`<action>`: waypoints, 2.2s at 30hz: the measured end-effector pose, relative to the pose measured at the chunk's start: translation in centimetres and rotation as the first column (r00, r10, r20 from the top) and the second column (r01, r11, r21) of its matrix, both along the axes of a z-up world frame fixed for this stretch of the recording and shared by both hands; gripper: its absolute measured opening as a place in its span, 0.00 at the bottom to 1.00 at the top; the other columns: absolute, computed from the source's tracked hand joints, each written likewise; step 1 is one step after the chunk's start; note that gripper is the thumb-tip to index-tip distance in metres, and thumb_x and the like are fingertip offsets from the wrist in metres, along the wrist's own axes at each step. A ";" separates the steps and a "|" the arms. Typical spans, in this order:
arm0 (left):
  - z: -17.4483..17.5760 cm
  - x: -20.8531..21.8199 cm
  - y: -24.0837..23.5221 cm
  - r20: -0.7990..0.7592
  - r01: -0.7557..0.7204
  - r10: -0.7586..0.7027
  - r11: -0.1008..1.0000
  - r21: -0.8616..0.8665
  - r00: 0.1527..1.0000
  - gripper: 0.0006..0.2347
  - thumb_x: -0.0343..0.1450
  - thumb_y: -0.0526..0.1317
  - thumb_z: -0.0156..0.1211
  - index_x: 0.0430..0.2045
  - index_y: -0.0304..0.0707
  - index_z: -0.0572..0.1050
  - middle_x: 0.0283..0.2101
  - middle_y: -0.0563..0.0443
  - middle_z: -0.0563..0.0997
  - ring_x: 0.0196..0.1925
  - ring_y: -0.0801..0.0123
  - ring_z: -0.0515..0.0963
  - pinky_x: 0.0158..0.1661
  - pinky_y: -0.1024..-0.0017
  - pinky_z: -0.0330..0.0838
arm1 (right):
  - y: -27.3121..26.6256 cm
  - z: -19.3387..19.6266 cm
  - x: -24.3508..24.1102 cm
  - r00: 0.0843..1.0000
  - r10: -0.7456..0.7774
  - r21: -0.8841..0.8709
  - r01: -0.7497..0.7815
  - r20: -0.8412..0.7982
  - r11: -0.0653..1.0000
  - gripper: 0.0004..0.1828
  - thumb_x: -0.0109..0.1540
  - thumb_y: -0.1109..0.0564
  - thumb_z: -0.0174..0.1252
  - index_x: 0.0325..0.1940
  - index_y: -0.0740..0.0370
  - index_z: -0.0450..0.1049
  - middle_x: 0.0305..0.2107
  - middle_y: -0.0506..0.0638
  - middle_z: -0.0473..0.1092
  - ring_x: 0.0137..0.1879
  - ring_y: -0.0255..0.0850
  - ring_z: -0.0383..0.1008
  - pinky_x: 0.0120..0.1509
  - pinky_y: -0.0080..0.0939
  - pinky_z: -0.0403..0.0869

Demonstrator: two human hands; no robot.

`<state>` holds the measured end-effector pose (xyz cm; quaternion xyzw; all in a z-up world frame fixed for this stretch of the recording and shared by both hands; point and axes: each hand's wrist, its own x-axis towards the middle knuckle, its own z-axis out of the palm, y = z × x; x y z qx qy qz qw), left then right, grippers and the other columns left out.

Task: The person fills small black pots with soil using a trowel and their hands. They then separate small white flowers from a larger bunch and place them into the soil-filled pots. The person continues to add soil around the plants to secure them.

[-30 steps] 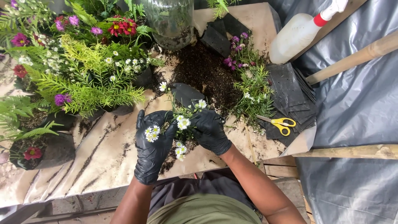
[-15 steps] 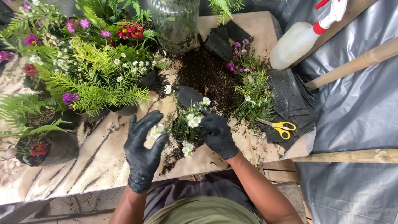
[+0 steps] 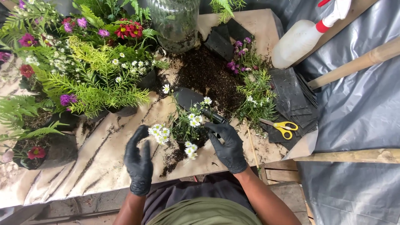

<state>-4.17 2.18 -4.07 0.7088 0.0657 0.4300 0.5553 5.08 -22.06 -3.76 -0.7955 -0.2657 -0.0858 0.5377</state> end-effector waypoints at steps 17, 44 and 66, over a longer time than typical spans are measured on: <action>-15.4 2.1 1.0 -0.454 0.183 -0.112 0.976 0.116 0.884 0.13 0.54 0.41 0.84 0.20 0.44 0.81 0.25 0.46 0.83 0.34 0.44 0.85 0.33 0.55 0.79 | 2.6 -1.1 -1.3 0.964 -0.143 -0.267 0.081 -0.222 0.960 0.27 0.65 0.56 0.61 0.69 0.46 0.72 0.43 0.56 0.80 0.45 0.57 0.81 0.45 0.55 0.85; -4.7 4.6 -1.5 -0.358 0.113 0.023 0.928 0.354 0.934 0.21 0.62 0.29 0.71 0.51 0.36 0.78 0.41 0.36 0.82 0.44 0.35 0.82 0.41 0.47 0.79 | -10.1 0.5 2.7 0.761 -0.424 -0.354 0.620 0.492 0.700 0.08 0.61 0.52 0.72 0.44 0.46 0.82 0.28 0.41 0.76 0.37 0.41 0.79 0.46 0.40 0.77; -18.3 4.6 0.1 -0.529 0.151 -0.046 0.976 0.157 0.847 0.20 0.65 0.30 0.65 0.53 0.47 0.77 0.39 0.44 0.82 0.40 0.44 0.83 0.39 0.52 0.80 | -12.1 3.6 4.4 0.749 -0.382 0.137 0.527 -0.541 0.839 0.14 0.62 0.56 0.71 0.46 0.68 0.80 0.21 0.58 0.75 0.26 0.38 0.73 0.31 0.33 0.70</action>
